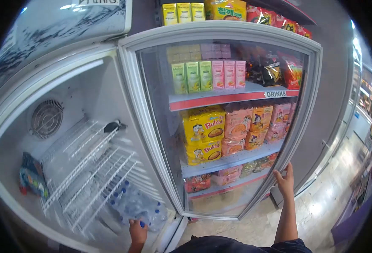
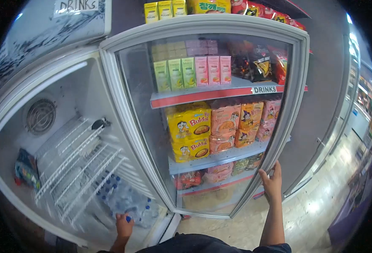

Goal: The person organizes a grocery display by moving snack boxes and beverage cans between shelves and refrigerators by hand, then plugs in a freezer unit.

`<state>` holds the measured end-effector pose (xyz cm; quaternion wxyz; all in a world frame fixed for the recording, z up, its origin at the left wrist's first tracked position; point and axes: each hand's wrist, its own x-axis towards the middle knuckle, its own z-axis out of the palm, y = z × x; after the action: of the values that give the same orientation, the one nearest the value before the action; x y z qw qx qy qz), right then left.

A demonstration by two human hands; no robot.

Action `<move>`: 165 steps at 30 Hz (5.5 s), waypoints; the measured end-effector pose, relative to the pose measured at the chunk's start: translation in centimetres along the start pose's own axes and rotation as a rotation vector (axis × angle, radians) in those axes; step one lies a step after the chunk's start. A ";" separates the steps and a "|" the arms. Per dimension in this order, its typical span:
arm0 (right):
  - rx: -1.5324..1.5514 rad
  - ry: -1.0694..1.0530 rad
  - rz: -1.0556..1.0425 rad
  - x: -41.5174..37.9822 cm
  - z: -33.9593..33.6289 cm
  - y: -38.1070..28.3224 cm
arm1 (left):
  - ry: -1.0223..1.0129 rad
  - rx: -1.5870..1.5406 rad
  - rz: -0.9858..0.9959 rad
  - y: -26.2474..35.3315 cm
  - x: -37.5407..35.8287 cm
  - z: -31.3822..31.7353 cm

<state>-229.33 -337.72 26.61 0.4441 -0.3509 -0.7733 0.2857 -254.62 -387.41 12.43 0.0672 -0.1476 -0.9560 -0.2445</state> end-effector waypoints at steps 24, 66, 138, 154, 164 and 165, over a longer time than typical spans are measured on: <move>0.392 -0.095 0.060 -17.4 -5.0 -5.9 | -0.561 -0.796 0.507 14.2 -17.4 -16.8; 0.325 -0.377 0.370 -39.1 -24.6 -3.8 | 1.112 0.165 0.418 4.5 -13.1 -25.3; -0.111 -0.008 0.431 63.8 -110.1 109.4 | -1.801 -1.118 1.601 197.9 -59.9 73.7; -0.331 -0.244 -0.173 108.6 -125.3 139.7 | -0.829 -1.571 0.876 229.9 -49.3 84.2; -0.790 -0.215 -0.648 126.4 -123.0 150.2 | -0.546 -1.413 0.974 242.5 -47.9 87.2; -0.802 -0.232 -0.703 127.0 -122.9 150.4 | -0.506 -1.411 0.972 243.2 -48.4 86.4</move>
<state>-122.46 -131.72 29.37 0.2560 -0.1793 -0.9363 -0.1603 -137.09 -153.85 36.24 -0.1558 -0.5931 -0.4013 -0.6804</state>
